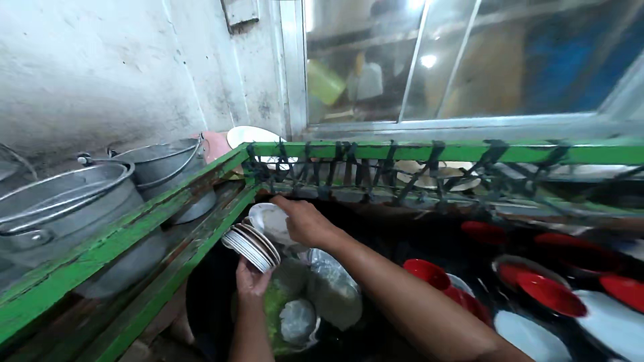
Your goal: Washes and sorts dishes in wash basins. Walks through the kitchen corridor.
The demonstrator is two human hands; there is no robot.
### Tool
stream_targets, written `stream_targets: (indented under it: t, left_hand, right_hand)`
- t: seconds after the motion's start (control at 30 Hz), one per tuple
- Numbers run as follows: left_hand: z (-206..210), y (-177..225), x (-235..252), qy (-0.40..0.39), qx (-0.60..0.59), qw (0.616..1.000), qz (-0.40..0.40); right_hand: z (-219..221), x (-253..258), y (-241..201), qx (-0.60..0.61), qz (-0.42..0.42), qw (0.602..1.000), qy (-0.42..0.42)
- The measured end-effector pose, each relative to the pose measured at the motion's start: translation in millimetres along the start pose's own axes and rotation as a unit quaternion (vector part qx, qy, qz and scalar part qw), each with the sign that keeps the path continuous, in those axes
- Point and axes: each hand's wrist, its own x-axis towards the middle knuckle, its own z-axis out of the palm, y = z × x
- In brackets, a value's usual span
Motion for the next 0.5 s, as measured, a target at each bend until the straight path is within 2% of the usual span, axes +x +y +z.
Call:
stream_targets:
  t: [0.13,0.27,0.4,0.5]
  left_hand:
    - [3,0,-7,-0.005,-0.001,1.000,-0.002]
    - [1,-8,-6,-0.024,-0.028,0.999,0.016]
    - [0,-10,-9,-0.019,-0.085,0.996,0.013]
    - [0,-9,-8,-0.033,-0.087,0.996,0.009]
  right_hand:
    - [5,-4,-8,0.045,-0.004,0.996,0.079]
    - [13,-10,-14,0.110,0.058,0.986,0.109]
    - [29,-18,-2,0.222,0.090,0.959,0.149]
    - [30,-11,13,0.346,0.103,0.920,0.151]
